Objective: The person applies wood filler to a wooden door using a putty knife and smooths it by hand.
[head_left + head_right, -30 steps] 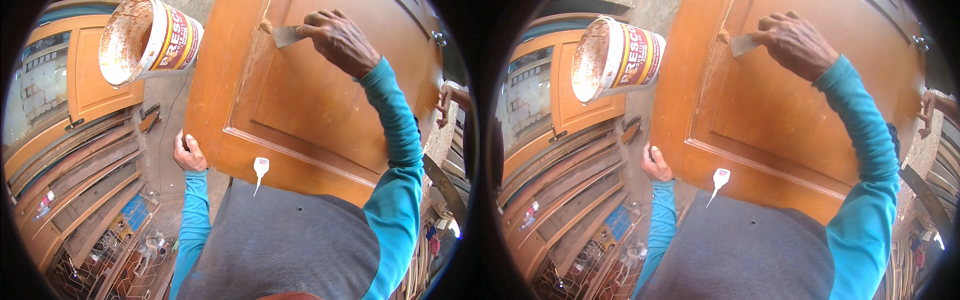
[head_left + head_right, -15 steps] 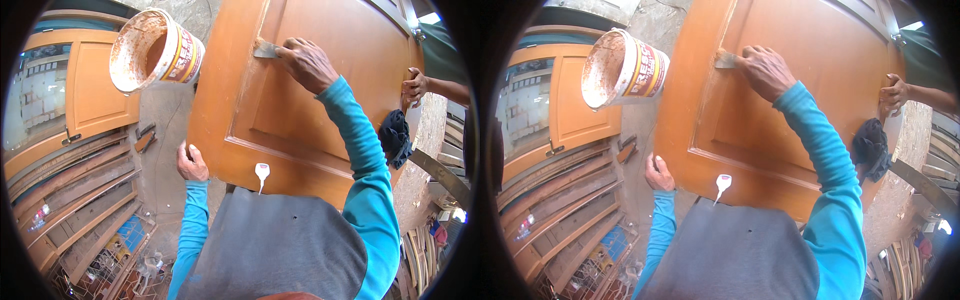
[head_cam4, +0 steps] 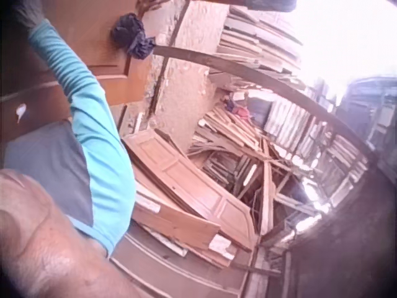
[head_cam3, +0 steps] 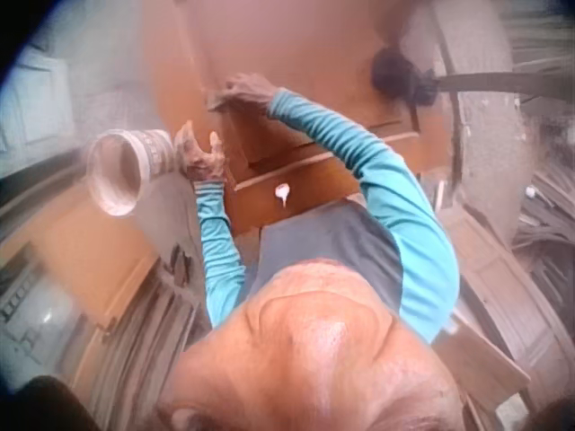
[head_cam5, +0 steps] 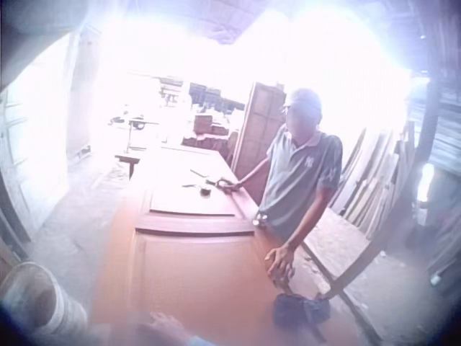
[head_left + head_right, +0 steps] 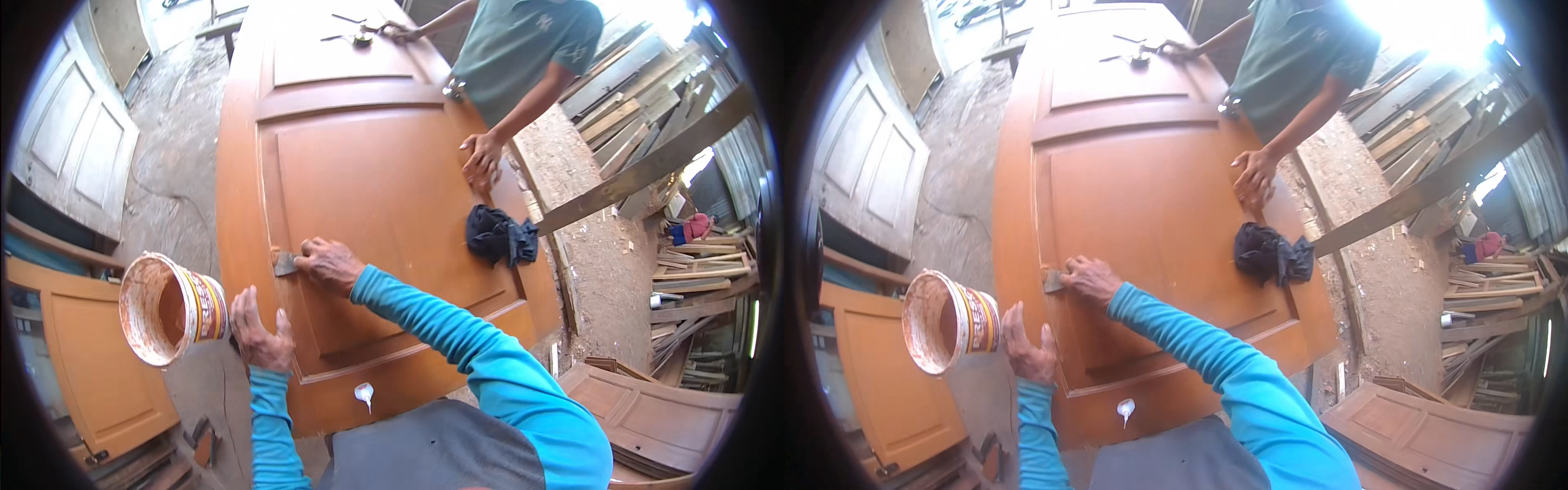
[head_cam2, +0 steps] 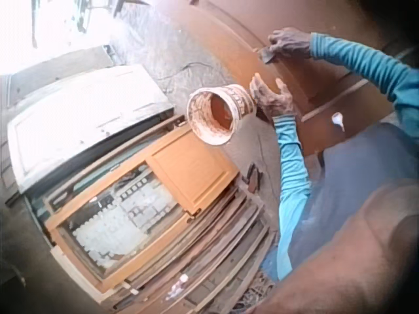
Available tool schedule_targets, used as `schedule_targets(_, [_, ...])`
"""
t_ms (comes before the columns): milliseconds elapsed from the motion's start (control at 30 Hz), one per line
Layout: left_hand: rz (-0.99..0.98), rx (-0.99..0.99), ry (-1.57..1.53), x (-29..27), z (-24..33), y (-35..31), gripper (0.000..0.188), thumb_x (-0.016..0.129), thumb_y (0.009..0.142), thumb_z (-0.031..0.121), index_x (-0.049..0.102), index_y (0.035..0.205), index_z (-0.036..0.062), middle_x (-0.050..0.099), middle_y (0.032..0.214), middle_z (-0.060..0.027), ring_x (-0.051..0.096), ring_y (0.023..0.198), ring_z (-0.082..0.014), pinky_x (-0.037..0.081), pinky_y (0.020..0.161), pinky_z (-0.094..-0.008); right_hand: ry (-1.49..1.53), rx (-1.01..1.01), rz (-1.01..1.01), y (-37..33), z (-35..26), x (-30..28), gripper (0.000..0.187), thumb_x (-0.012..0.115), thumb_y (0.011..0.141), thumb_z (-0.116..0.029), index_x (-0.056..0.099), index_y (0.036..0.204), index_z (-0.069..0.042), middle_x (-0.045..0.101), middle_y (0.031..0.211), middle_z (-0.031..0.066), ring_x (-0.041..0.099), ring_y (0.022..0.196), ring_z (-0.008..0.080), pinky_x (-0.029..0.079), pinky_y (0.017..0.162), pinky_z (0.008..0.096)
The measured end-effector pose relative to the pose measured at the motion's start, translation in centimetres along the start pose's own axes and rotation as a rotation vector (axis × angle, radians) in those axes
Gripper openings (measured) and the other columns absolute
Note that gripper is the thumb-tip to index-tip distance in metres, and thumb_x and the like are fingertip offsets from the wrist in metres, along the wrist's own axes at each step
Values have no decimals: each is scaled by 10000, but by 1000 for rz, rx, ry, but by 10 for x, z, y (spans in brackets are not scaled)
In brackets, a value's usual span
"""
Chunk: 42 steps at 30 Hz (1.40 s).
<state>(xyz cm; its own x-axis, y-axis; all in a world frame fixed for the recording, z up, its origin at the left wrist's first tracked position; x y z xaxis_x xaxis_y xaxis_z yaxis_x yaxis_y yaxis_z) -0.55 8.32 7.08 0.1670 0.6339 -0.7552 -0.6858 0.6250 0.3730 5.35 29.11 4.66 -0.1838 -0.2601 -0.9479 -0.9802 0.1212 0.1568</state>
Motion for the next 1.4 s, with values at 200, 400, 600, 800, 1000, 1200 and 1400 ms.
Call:
schedule_targets(200, [69, 75, 206, 54, -40, 82, 611, 739, 869, 232, 575, 1411, 1, 564, 1441, -231, 485, 1408, -438, 382, 1198, -549, 19, 98, -49, -2, 0, 3, 172, 630, 938, -169, 716, 1076, -112, 642, 1122, 150, 655, 1127, 335, 572, 934, 454])
schedule_targets(400, [95, 10, 177, 65, -56, 84, 557, 762, 855, 256, 622, 1319, -19, 576, 1415, -227, 518, 1372, -425, 425, 1165, -540, -1, 59, -48, -2, -7, 0, 172, 609, 955, -185, 709, 1058, -90, 639, 1134, 158, 655, 1140, 335, 574, 927, 449])
schedule_targets(600, [78, 7, 164, 59, -47, 87, 630, 822, 812, 294, 613, 1327, -2, 551, 1418, -215, 512, 1370, -419, 431, 1157, -533, 7, 12, -2, -2, -6, 2, 179, 596, 958, -209, 733, 1012, -107, 672, 1154, 137, 659, 1127, 304, 585, 860, 436])
schedule_targets(800, [65, -16, 187, 63, -51, 86, 656, 840, 797, 316, 610, 1328, 8, 547, 1418, -202, 512, 1366, -410, 430, 1155, -528, 49, 6, -36, -1, -5, 3, 186, 598, 952, -192, 716, 1033, -71, 646, 1141, 156, 655, 1129, 323, 561, 939, 439])
schedule_targets(1000, [86, -3, 194, 60, -47, 89, 658, 850, 792, 335, 625, 1323, 19, 564, 1390, -189, 532, 1343, -387, 448, 1141, -500, 69, 13, -65, 0, -3, -1, 185, 601, 939, -175, 709, 1048, -70, 650, 1154, 157, 648, 1131, 328, 561, 939, 437])
schedule_targets(1200, [64, -14, 206, 57, -52, 88, 653, 855, 789, 346, 634, 1313, 25, 570, 1395, -185, 534, 1344, -389, 448, 1145, -498, 45, 15, -41, 4, -7, -3, 182, 602, 937, -164, 707, 1053, -71, 661, 1104, 146, 654, 1092, 324, 570, 919, 430])
schedule_targets(1400, [69, -16, 201, 63, -50, 88, 660, 849, 798, 357, 629, 1325, 26, 568, 1404, -191, 528, 1355, -386, 445, 1149, -507, 37, 6, 12, 1, -6, 4, 170, 596, 946, -168, 705, 1032, -71, 661, 1108, 146, 657, 1079, 321, 571, 911, 422])
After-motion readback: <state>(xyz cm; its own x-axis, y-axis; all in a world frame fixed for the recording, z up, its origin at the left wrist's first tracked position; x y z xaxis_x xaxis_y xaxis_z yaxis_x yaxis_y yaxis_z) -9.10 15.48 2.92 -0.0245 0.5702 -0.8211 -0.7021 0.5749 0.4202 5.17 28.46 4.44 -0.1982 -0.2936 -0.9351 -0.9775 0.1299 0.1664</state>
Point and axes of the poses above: each hand's wrist, its own y-axis towards the middle knuckle, its own x-axis out of the palm, z = x × y, the point moved 5 cm from there along y, towards the middle knuckle
